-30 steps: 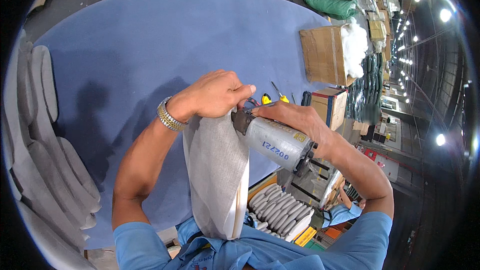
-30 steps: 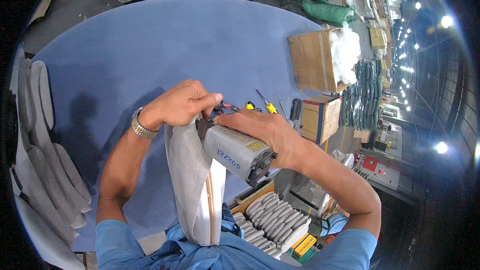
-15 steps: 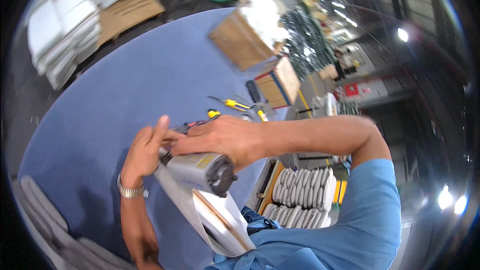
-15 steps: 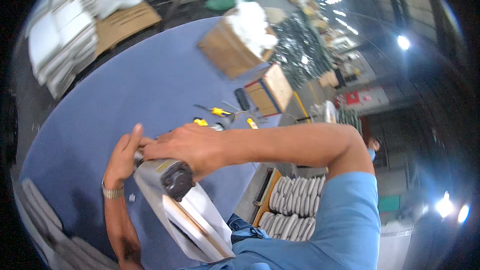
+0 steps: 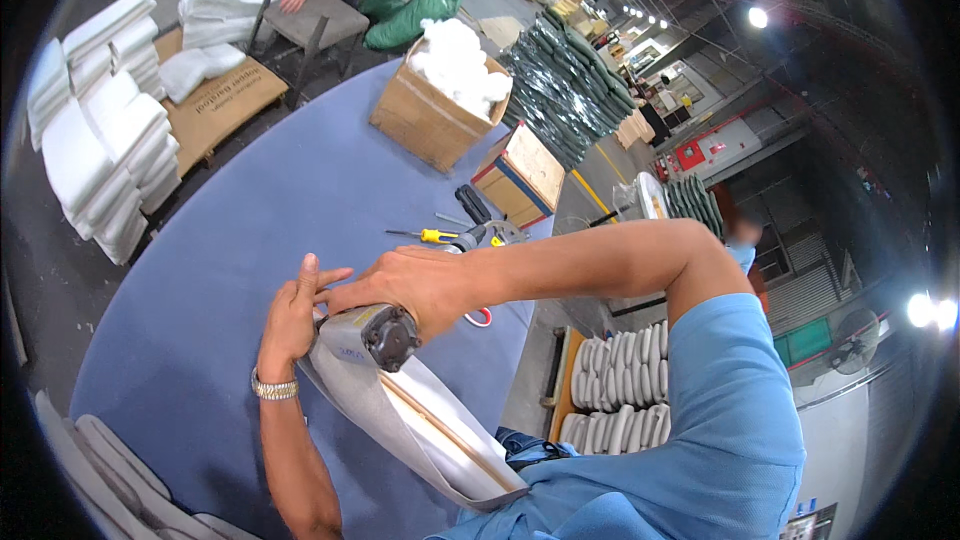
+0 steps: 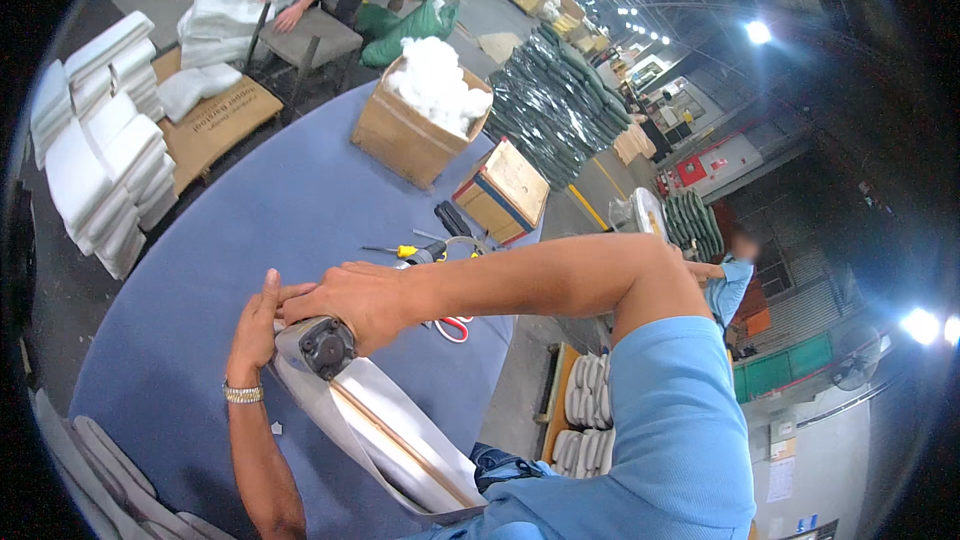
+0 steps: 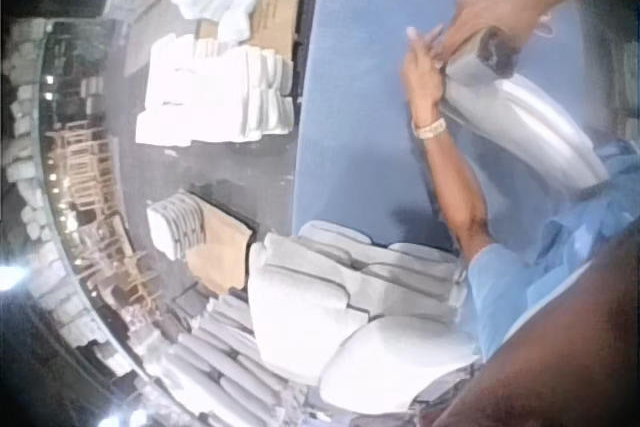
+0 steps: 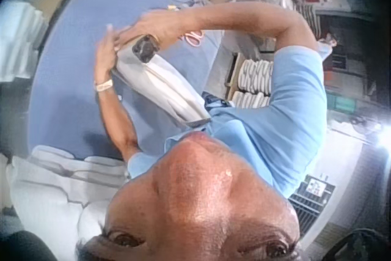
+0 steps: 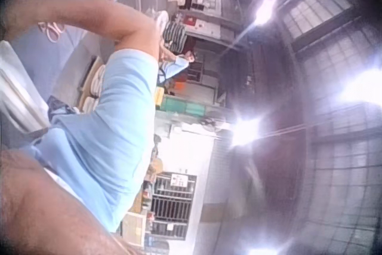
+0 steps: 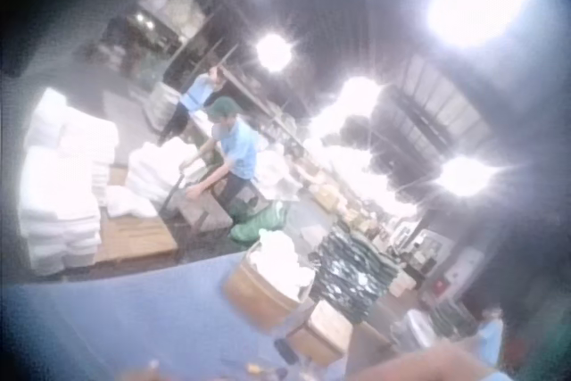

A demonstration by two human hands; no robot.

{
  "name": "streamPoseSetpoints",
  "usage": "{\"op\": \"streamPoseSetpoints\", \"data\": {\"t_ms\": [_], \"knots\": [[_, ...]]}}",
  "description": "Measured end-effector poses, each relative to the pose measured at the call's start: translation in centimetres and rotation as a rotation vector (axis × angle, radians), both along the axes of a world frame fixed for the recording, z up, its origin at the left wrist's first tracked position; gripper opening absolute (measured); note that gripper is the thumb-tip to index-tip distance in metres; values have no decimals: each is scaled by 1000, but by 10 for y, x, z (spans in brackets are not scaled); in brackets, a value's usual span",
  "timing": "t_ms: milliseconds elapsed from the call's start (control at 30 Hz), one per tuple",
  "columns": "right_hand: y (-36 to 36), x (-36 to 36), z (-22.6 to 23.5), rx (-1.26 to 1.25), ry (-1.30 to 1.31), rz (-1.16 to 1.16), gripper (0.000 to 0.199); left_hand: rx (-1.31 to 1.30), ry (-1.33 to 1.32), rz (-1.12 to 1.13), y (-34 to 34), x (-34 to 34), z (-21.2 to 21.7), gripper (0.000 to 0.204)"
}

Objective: The person assembles pillows by inserting white filling into gray fabric covers, using a staple gun to close the seams and a utility knife to trim excess fabric. The person handles multiple pillows sequentially, stacking finished units on the table.

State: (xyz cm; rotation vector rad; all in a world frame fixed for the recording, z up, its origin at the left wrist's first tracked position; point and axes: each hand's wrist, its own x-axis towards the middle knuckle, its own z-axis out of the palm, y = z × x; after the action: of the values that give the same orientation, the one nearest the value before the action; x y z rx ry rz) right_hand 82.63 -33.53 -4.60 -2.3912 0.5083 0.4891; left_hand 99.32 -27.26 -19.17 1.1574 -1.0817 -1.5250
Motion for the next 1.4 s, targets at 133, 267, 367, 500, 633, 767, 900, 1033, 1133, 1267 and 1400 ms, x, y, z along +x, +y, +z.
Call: {"op": "streamPoseSetpoints", "data": {"t_ms": [133,267,367,500,633,767,900,1033,1133,1267,1400], "knots": [[-6,1,-1,-5,-8,12,75,-3,-1,71,-5,3,-15,83],[37,-27,-14,-181,-257,11,79,132,62,247,27,7,-29,78],[93,-59,5,-248,-338,-9,76,155,187,698,56,13,-91,71],[130,-133,-60,-105,-249,-337,75,24,400,752,78,41,-21,68],[165,-181,-156,-277,-125,-478,65,-315,133,668,113,37,137,74],[179,-191,-193,-186,-203,-343,60,-545,-217,642,140,12,207,77],[134,-151,-130,-242,-606,-342,45,-654,-167,627,156,-4,208,73],[107,-107,8,-58,-1010,-560,33,-762,-315,661,175,-46,216,69],[111,-90,79,78,-1315,-420,32,-794,-424,717,189,-86,214,66],[151,-57,116,441,-1426,-271,41,-758,-615,891,231,-128,222,54],[189,-50,85,656,-1378,-354,58,-601,-864,1080,272,-201,213,68]]}}
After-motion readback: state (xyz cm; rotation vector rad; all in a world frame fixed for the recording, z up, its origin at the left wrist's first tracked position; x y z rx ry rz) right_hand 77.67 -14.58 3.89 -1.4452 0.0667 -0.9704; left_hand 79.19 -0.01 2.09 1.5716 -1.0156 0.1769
